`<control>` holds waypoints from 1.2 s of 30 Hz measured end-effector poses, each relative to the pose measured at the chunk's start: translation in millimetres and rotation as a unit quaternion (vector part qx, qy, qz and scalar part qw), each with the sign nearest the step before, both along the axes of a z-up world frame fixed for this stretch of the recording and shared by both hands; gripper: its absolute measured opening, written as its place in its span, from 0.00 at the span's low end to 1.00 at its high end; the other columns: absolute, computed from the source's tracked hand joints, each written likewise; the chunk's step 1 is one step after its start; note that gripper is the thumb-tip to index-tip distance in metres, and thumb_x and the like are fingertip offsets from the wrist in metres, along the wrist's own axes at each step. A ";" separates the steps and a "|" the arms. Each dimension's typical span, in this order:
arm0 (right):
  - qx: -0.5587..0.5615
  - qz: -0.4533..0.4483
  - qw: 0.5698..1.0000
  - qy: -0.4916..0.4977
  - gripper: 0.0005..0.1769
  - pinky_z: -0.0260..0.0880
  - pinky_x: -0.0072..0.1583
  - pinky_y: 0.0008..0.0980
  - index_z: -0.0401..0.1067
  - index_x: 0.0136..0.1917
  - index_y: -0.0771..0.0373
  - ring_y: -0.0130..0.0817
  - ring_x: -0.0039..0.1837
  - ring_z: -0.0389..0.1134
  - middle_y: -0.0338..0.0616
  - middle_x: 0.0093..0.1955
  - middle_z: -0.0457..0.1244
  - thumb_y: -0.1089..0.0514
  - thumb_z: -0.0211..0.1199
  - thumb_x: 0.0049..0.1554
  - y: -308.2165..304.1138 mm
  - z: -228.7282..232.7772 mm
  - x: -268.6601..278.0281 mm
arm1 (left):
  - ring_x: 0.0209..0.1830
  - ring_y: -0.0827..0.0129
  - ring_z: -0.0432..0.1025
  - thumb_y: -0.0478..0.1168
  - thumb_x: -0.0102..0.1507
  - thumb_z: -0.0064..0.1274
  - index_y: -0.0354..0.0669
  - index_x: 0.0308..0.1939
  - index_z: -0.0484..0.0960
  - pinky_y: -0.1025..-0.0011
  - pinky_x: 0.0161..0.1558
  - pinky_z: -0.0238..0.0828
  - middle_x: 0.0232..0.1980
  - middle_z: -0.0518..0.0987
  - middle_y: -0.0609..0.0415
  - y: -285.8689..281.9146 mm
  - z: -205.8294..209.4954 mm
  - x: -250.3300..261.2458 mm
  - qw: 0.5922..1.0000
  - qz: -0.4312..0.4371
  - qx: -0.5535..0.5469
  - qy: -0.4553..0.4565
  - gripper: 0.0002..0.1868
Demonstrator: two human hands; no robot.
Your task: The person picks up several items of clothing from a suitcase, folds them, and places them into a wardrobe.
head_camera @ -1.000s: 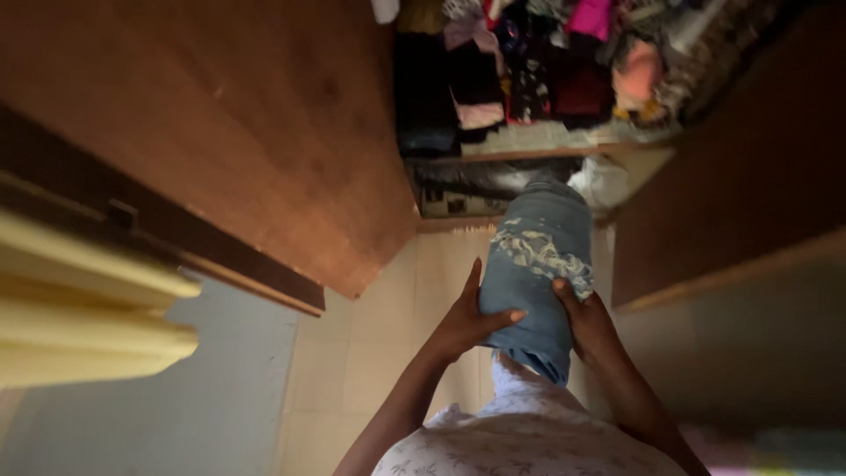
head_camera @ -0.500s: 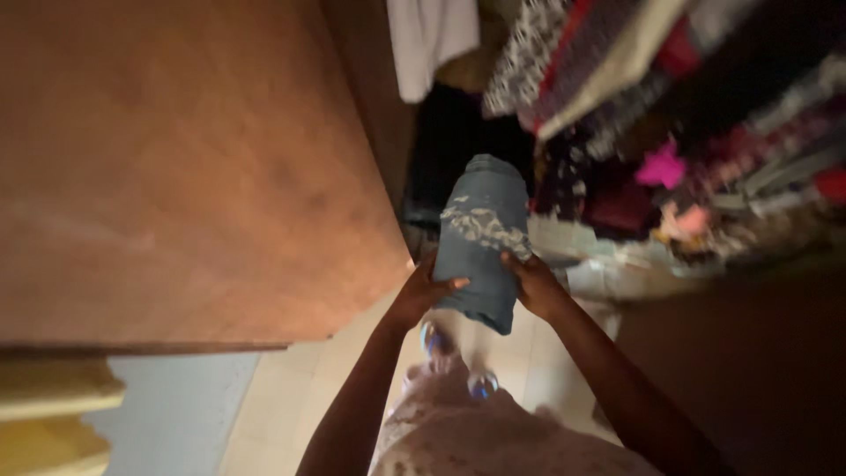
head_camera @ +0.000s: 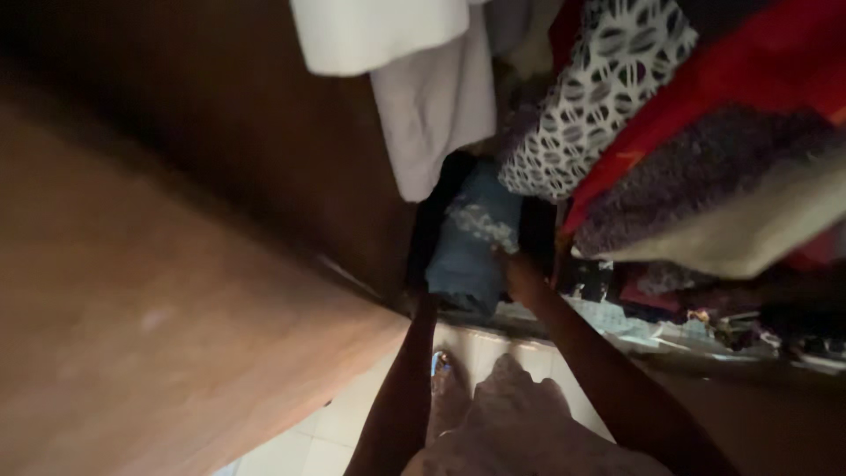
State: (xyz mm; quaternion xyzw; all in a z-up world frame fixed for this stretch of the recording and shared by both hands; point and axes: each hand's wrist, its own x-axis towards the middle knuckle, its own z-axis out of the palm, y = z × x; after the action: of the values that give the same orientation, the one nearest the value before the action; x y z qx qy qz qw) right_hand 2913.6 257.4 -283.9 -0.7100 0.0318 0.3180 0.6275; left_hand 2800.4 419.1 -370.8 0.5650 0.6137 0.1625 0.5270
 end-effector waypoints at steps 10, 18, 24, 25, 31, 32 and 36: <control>0.200 -0.018 0.963 0.183 0.13 0.67 0.38 0.37 0.70 0.60 0.48 0.30 0.38 0.66 0.35 0.43 0.66 0.48 0.62 0.62 33.8 -44.4 32.3 | 0.63 0.55 0.73 0.44 0.65 0.52 0.37 0.61 0.74 0.65 0.59 0.74 0.67 0.77 0.40 3.9 -19.1 2.7 0.979 -0.044 0.169 0.107 0.22; 0.147 0.044 0.975 0.159 0.18 0.63 0.49 0.45 0.71 0.62 0.52 0.40 0.49 0.63 0.41 0.51 0.65 0.50 0.62 0.59 59.4 -77.7 32.2 | 0.64 0.45 0.67 0.53 0.62 0.54 0.28 0.70 0.66 0.55 0.56 0.69 0.70 0.70 0.32 -15.2 -11.3 -15.6 0.996 0.074 0.032 0.042 0.40; 0.017 0.129 0.951 -0.282 0.22 0.60 0.59 0.52 0.71 0.64 0.55 0.48 0.59 0.61 0.46 0.58 0.63 0.52 0.63 0.56 68.8 -46.2 46.7 | 0.71 0.37 0.61 0.50 0.66 0.53 0.39 0.69 0.66 0.42 0.70 0.53 0.68 0.68 0.35 -76.1 28.0 -44.7 0.864 -0.285 0.413 -0.042 0.31; -0.005 0.123 0.915 -0.384 0.22 0.59 0.61 0.54 0.72 0.64 0.55 0.49 0.60 0.61 0.47 0.60 0.63 0.53 0.63 0.56 69.0 -33.2 46.2 | 0.73 0.39 0.61 0.46 0.68 0.53 0.46 0.66 0.68 0.43 0.70 0.52 0.67 0.70 0.39 -67.4 47.9 -35.4 0.772 -0.385 0.505 -0.004 0.25; -0.048 0.167 0.660 -0.731 0.27 0.56 0.71 0.61 0.72 0.66 0.59 0.57 0.70 0.59 0.53 0.67 0.62 0.55 0.64 0.53 101.1 32.9 76.1 | 0.80 0.44 0.56 0.44 0.67 0.51 0.40 0.77 0.63 0.47 0.80 0.46 0.78 0.63 0.38 5.9 89.4 25.1 0.768 -0.400 0.498 -0.036 0.35; -0.103 0.205 0.659 -0.717 0.27 0.55 0.73 0.62 0.72 0.66 0.59 0.58 0.72 0.59 0.54 0.68 0.62 0.55 0.64 0.52 106.4 38.2 78.1 | 0.79 0.42 0.53 0.48 0.67 0.52 0.37 0.77 0.62 0.46 0.78 0.45 0.77 0.62 0.36 11.4 85.8 23.5 0.781 -0.429 0.452 -0.028 0.37; -0.230 0.284 0.658 -0.658 0.27 0.53 0.72 0.65 0.72 0.67 0.60 0.61 0.72 0.58 0.55 0.69 0.61 0.54 0.63 0.54 112.7 24.8 82.9 | 0.80 0.42 0.50 0.52 0.65 0.52 0.37 0.77 0.60 0.45 0.76 0.40 0.79 0.58 0.35 7.5 61.2 3.0 0.744 -0.428 0.512 -0.001 0.40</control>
State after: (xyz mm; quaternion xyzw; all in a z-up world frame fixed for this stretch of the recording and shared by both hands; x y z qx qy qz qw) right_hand 2996.5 370.0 -259.2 -0.8300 -0.5207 -0.0872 0.1801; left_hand 2803.4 426.6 -309.6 0.9533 0.1311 0.2100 0.1729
